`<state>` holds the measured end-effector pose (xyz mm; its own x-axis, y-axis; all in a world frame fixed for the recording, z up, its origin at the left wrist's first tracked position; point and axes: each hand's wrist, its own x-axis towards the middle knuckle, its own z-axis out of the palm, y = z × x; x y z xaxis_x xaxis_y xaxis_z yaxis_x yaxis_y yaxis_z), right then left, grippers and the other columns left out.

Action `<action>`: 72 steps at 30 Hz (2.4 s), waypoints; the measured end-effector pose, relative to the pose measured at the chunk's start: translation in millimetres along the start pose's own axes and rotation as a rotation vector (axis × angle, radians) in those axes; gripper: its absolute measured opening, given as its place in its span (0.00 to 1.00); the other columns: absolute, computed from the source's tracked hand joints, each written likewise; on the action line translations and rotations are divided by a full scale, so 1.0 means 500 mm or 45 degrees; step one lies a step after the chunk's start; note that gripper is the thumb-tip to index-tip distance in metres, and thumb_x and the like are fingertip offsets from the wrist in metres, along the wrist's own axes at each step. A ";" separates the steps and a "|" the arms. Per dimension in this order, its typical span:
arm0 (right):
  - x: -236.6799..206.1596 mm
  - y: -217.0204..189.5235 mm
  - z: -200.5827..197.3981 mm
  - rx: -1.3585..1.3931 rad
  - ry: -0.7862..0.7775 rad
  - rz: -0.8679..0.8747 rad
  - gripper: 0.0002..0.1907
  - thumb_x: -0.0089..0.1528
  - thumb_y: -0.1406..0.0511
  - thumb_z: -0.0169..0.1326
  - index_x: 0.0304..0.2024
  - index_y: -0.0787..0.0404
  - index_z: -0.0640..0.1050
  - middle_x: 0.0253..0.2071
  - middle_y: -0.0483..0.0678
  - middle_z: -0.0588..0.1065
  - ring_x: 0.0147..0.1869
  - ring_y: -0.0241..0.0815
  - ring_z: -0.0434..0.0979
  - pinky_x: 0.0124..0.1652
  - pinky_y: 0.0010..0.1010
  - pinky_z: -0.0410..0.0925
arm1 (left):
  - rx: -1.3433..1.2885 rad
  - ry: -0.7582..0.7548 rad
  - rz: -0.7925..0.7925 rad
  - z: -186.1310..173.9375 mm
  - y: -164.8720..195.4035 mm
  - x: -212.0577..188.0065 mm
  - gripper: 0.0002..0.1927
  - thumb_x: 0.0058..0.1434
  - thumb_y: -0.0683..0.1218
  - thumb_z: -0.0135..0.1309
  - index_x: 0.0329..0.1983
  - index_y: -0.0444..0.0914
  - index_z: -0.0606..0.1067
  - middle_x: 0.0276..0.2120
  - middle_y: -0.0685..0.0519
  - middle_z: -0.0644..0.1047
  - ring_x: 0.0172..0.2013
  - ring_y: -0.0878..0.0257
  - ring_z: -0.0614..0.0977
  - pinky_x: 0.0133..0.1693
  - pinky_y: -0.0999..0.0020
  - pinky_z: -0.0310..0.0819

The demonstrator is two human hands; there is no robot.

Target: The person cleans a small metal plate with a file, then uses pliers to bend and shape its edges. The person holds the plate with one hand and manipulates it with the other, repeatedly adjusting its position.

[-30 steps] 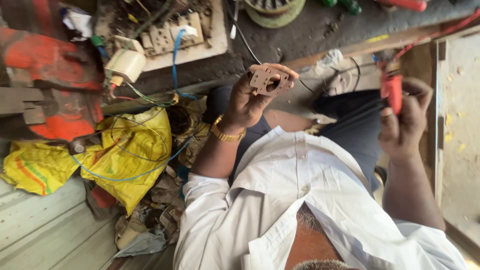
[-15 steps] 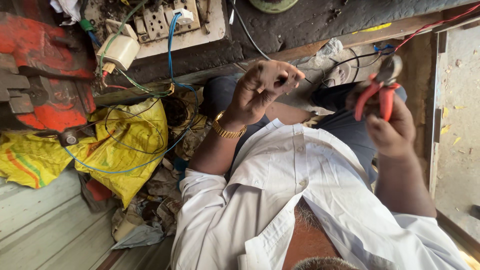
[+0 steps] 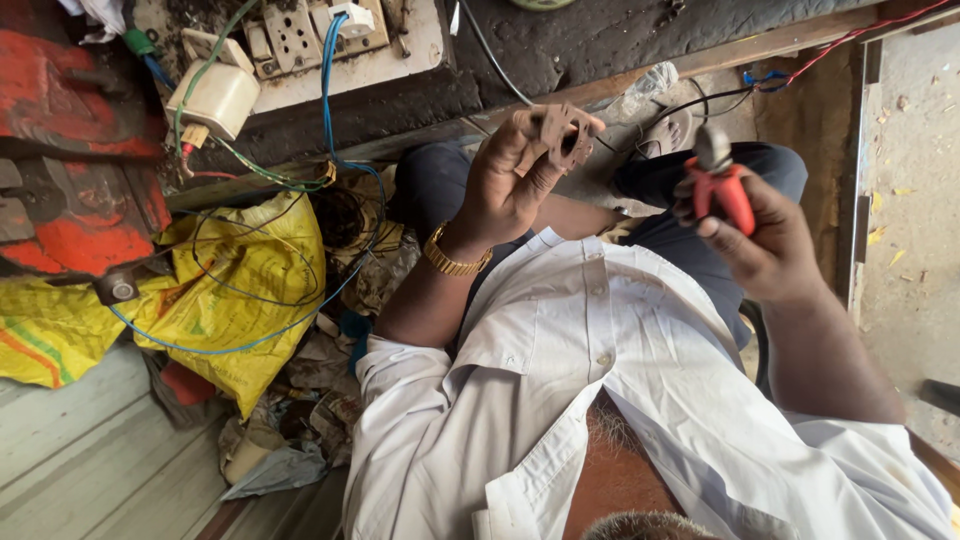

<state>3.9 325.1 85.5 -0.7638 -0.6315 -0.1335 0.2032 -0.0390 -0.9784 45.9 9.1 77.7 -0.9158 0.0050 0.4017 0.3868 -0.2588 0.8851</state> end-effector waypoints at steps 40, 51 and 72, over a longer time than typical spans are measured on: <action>0.041 -0.102 0.101 -0.830 -0.243 -0.005 0.21 0.66 0.64 0.55 0.60 0.66 0.70 0.42 0.56 0.75 0.43 0.52 0.78 0.42 0.40 0.70 | 0.715 -0.106 0.151 0.013 -0.004 0.013 0.07 0.74 0.42 0.52 0.52 0.41 0.69 0.54 0.48 0.79 0.55 0.55 0.81 0.55 0.63 0.78; 0.044 -0.112 0.096 -0.970 -0.208 -0.138 0.18 0.65 0.63 0.57 0.53 0.69 0.74 0.50 0.57 0.75 0.51 0.56 0.78 0.47 0.41 0.72 | 0.767 -0.101 0.145 0.015 -0.010 0.010 0.07 0.74 0.41 0.53 0.52 0.40 0.70 0.55 0.48 0.79 0.56 0.54 0.81 0.56 0.62 0.77; 0.043 -0.081 0.007 -0.623 -0.387 0.520 0.20 0.65 0.61 0.53 0.59 0.59 0.76 0.38 0.45 0.80 0.39 0.32 0.77 0.39 0.27 0.71 | -0.350 -0.076 -0.513 0.003 -0.066 -0.029 0.11 0.78 0.45 0.51 0.60 0.38 0.71 0.52 0.50 0.81 0.48 0.64 0.82 0.52 0.69 0.80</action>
<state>-18.4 310.4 122.8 -0.4660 -0.7124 -0.5247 0.0837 0.5549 -0.8277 46.5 19.2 43.2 -0.9757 0.2106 0.0600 -0.0473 -0.4700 0.8814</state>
